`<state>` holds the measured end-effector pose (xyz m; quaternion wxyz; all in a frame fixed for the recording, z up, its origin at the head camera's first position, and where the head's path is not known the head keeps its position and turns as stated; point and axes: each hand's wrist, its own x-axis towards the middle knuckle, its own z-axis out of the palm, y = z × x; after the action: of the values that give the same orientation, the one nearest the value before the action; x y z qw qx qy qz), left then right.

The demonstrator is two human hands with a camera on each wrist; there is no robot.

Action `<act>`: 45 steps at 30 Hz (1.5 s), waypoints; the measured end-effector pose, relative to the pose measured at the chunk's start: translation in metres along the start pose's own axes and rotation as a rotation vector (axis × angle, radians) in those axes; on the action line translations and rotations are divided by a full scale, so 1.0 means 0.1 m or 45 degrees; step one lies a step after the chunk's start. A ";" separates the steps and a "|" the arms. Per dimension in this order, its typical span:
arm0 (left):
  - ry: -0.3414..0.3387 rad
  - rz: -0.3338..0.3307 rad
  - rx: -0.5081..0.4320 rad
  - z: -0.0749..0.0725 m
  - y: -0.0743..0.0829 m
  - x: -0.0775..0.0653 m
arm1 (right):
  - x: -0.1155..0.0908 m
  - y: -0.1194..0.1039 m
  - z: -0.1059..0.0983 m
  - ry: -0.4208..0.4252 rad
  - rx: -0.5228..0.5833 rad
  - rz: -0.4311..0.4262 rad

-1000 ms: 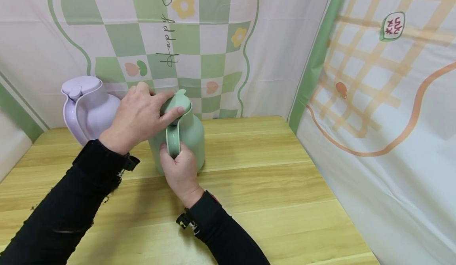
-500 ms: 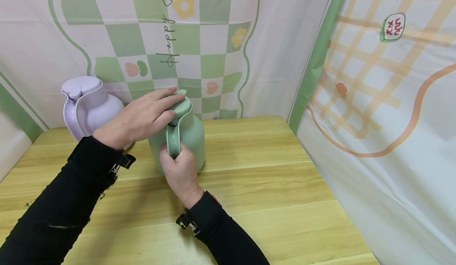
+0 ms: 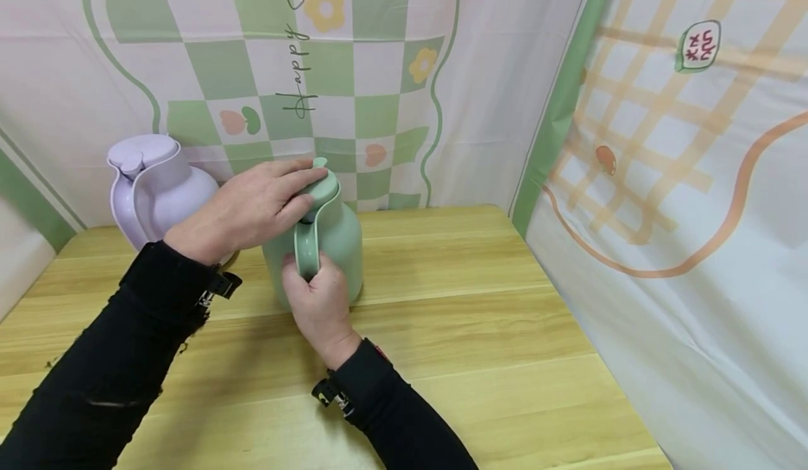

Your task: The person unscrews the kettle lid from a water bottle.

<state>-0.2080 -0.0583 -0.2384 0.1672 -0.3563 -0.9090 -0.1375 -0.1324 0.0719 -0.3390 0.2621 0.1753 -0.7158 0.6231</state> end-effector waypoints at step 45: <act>0.104 -0.162 0.294 0.00 0.15 0.07 | -0.02 -0.03 -0.01 0.001 -0.009 -0.025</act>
<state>-0.2020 -0.0438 -0.2334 0.2350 -0.2705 -0.9319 -0.0566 -0.1289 0.0722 -0.3383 0.2693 0.1811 -0.7161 0.6180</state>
